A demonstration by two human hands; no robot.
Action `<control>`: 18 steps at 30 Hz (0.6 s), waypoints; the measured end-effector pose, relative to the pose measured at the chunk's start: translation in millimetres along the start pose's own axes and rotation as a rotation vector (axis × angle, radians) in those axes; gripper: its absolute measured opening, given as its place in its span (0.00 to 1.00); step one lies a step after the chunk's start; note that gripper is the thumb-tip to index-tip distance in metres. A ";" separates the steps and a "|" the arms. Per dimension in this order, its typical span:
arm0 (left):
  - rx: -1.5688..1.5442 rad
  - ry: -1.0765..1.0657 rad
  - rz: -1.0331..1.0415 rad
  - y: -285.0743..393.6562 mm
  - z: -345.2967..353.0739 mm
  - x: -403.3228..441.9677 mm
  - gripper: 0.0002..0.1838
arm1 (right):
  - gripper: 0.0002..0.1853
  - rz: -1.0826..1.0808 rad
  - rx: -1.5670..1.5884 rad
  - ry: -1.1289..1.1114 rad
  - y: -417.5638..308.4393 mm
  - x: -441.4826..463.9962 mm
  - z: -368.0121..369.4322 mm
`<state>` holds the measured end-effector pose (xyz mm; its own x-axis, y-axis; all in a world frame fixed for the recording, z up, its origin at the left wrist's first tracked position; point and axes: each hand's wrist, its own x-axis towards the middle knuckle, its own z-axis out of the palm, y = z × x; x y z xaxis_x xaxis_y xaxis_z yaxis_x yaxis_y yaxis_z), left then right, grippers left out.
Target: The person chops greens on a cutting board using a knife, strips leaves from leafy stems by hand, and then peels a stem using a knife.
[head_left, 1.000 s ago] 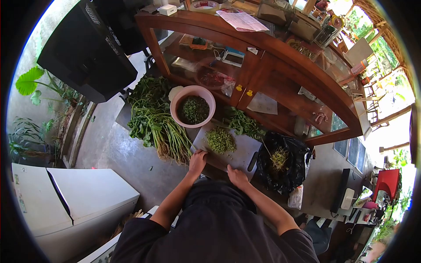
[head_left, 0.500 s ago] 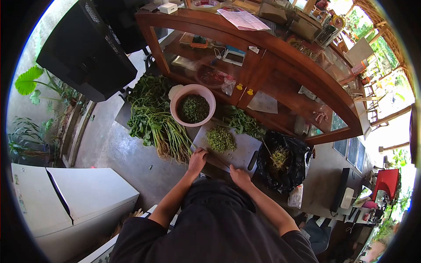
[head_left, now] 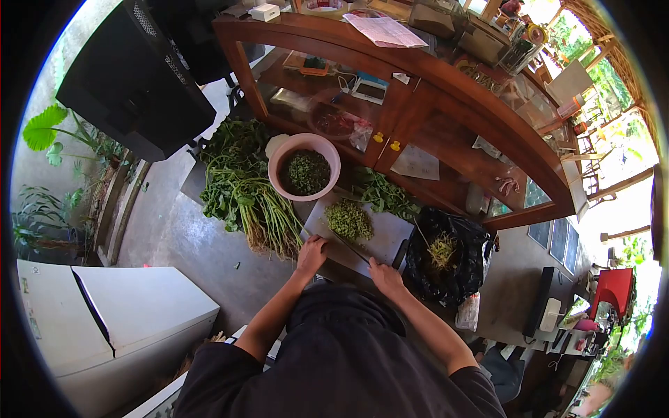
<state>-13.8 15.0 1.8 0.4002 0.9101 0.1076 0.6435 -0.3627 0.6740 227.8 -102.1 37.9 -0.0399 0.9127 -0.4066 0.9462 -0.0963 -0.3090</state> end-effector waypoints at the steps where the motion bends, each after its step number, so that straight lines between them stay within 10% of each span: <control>1: -0.011 -0.001 -0.016 -0.7 0.5 -0.3 0.10 | 0.18 -0.005 0.020 -0.012 -2.5 -1.6 -1.5; 18: -0.090 0.063 -0.031 -3.7 10.2 -5.4 0.12 | 0.15 -0.036 0.041 -0.078 -26.0 -28.4 -34.9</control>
<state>-11.7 9.4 -8.8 0.3377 0.9323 0.1295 0.5924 -0.3174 0.7404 215.5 -111.6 87.5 -0.1006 0.8822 -0.4600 0.9299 -0.0810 -0.3588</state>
